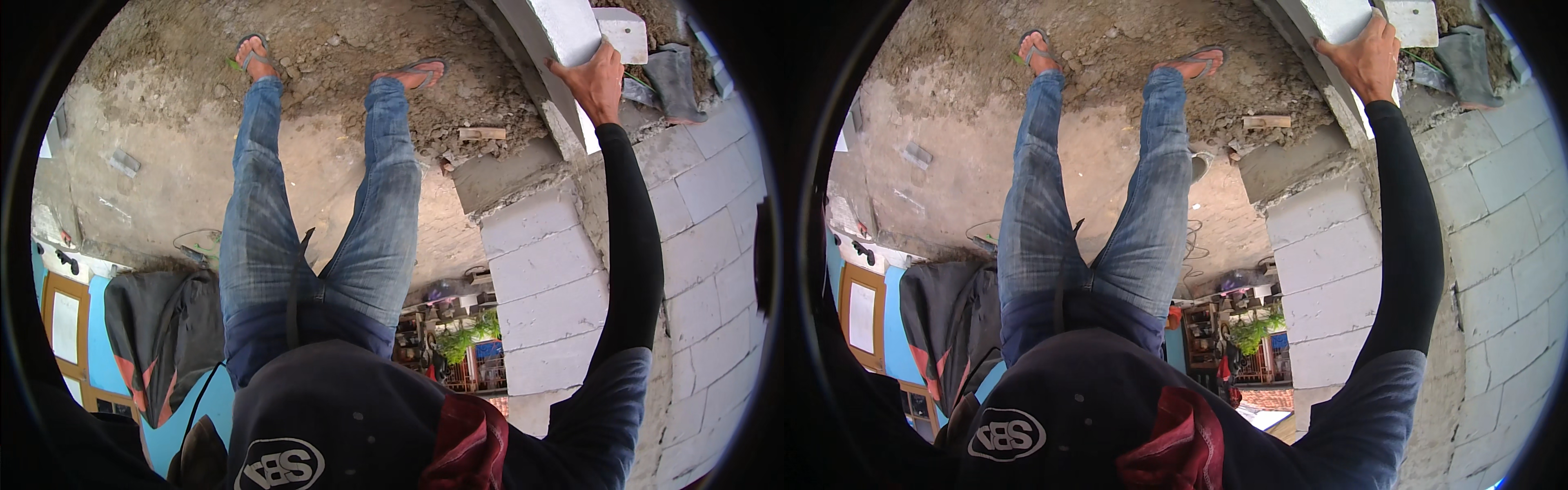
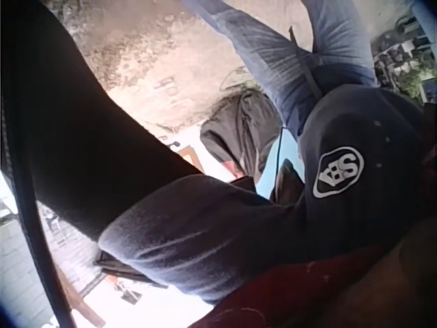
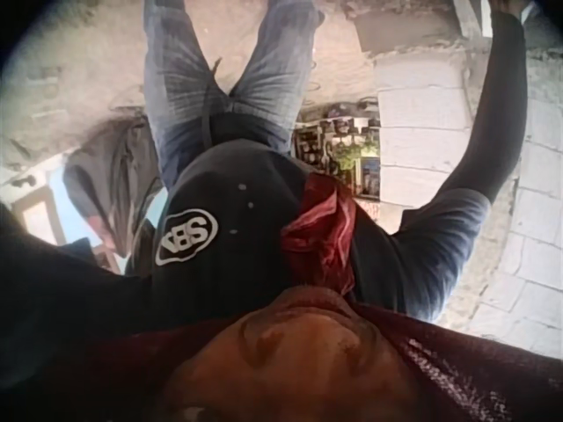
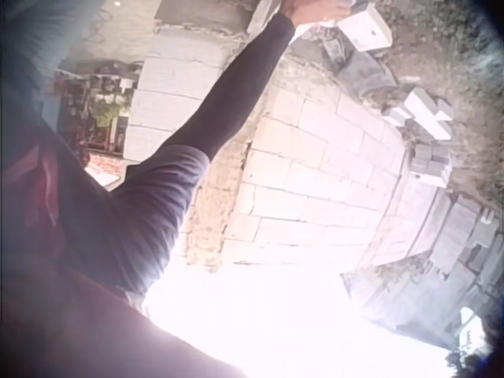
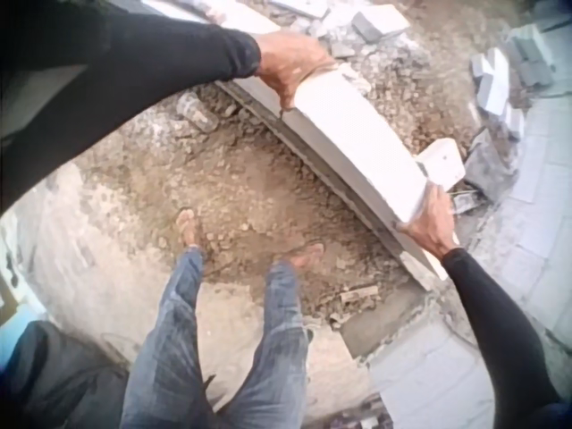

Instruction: The person applies mortar to a lightweight concrete block using a trowel, then places it onto a curved wall and hammers it into position.

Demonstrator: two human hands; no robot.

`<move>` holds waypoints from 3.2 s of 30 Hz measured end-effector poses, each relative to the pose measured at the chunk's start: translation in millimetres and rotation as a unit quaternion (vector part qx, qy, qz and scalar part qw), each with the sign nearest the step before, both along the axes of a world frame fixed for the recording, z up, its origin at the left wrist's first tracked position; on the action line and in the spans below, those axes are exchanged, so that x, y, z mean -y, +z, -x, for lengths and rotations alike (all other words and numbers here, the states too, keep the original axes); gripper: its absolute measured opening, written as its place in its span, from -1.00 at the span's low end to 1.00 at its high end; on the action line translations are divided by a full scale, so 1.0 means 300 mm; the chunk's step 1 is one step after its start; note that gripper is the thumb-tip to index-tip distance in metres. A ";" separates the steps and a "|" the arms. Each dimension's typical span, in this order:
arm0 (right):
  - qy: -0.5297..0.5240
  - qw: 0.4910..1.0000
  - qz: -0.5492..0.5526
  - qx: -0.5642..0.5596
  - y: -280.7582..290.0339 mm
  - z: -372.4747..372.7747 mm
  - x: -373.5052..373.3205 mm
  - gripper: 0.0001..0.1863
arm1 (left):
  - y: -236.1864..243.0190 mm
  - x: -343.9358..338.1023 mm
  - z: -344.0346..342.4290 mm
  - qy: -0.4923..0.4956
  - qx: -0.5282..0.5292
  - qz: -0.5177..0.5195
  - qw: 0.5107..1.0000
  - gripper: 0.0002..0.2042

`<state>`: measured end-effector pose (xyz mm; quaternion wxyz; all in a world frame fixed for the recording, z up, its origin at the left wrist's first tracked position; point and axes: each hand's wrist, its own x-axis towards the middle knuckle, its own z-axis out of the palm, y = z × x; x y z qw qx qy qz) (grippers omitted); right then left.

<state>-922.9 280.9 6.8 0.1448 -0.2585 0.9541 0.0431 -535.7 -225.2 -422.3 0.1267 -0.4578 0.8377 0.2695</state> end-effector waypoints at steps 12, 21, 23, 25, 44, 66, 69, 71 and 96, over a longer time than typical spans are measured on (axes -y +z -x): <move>-0.116 0.992 -0.025 0.036 0.023 0.003 0.085 0.11 | 0.923 -0.222 1.287 -0.514 -0.250 0.034 0.820 -0.27; -0.177 0.983 -0.016 0.044 0.064 0.006 0.128 0.13 | 1.374 -0.294 1.630 -0.715 -0.138 0.140 0.670 0.12; -0.182 0.982 -0.013 0.046 0.061 0.000 0.119 0.12 | 1.355 -0.292 1.640 -0.723 -0.130 0.135 0.665 0.14; -0.179 0.983 -0.004 0.037 0.056 -0.009 0.106 0.11 | 1.346 -0.284 1.652 -0.727 -0.112 0.132 0.664 0.18; -0.113 0.931 0.346 -0.025 0.127 0.155 0.931 -0.31 | 1.625 0.255 -0.038 -0.263 0.288 -0.198 0.899 0.07; -0.429 0.713 0.547 0.094 0.290 -0.461 1.239 -0.67 | 1.484 0.354 1.071 -0.614 -0.149 0.002 0.775 -0.04; -0.595 0.658 0.461 0.003 0.366 -0.769 1.059 -0.68 | 1.501 0.051 1.424 -0.691 -0.238 0.032 0.682 0.19; -0.681 0.649 0.336 -0.047 0.361 -0.893 0.962 -0.65 | 1.512 -0.121 1.583 -0.733 -0.245 0.020 0.635 0.28; -0.582 -0.285 0.758 -0.067 -0.156 -0.367 0.419 -0.65 | 1.479 -0.363 1.755 -0.796 -0.057 -0.012 0.602 -0.01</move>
